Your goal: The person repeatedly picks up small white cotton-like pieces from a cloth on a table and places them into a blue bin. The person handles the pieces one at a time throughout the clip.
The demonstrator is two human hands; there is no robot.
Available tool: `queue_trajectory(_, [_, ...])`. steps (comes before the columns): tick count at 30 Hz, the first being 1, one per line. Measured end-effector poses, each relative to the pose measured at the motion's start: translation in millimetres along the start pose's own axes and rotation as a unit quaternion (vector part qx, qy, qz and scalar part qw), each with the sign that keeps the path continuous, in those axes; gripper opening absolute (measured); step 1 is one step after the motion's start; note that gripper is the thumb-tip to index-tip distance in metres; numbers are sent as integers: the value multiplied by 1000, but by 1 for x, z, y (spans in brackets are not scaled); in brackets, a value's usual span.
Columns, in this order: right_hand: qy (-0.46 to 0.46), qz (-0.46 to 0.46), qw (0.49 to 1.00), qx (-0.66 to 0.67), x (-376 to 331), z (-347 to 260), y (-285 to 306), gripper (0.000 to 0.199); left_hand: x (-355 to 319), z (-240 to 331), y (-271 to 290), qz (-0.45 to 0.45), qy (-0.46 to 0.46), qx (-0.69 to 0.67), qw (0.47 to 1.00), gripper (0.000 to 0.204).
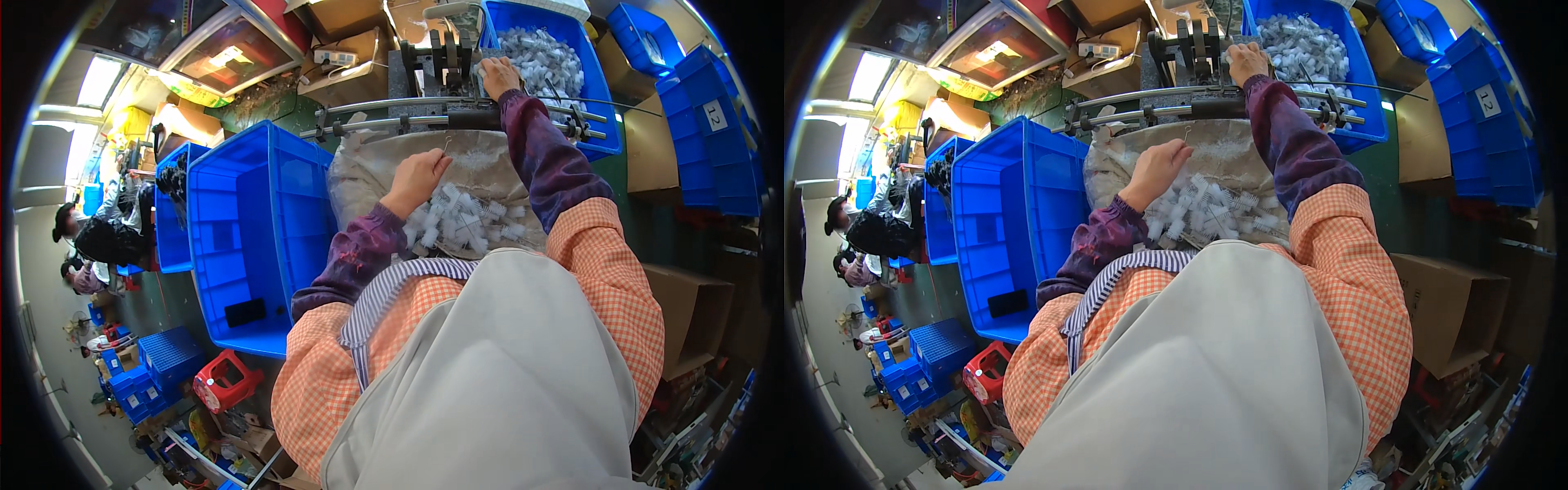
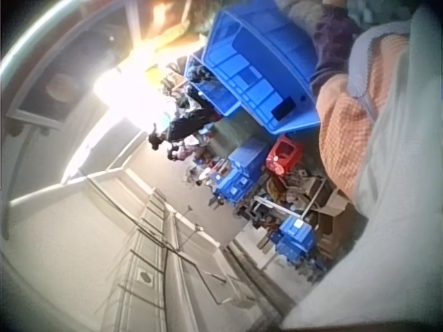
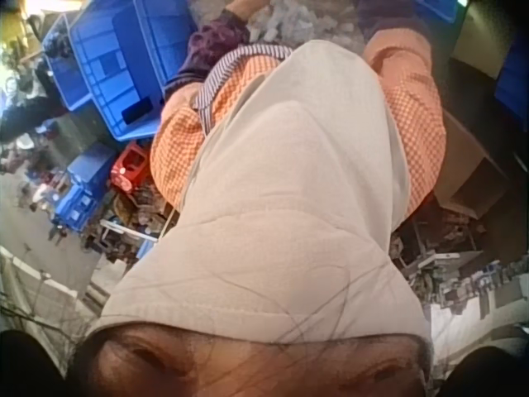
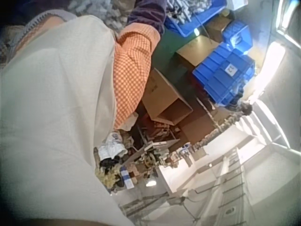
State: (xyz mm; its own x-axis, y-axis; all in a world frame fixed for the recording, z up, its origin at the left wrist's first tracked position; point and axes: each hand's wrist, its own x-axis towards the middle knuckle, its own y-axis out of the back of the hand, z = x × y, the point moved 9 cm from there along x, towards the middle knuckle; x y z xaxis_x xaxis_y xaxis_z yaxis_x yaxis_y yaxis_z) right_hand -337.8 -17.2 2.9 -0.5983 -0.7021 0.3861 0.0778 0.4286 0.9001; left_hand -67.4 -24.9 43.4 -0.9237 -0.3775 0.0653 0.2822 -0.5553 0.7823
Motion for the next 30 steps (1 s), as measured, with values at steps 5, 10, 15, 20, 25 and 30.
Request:
queue_trajectory(5, [-1,-26,999,38,2,-4,6,18,-11,-15,-43,-30,-58,64,996,23])
queue_trajectory(10, [-19,-47,998,34,6,2,-1,14,-35,-24,-71,-73,-95,92,989,23])
queue_trajectory(15, [-29,12,999,37,0,1,10,14,-32,-49,-70,-126,-17,117,985,25])
queue_trajectory(20, [-12,25,998,60,-2,0,14,13,-23,-35,-37,-30,-44,56,997,23])
queue_trajectory(25, [-11,11,996,89,0,-1,13,14,-25,-33,-22,35,11,30,999,21])
queue_trajectory(30, [-74,-44,996,38,1,2,13,19,-27,-23,-23,45,-17,31,998,23])
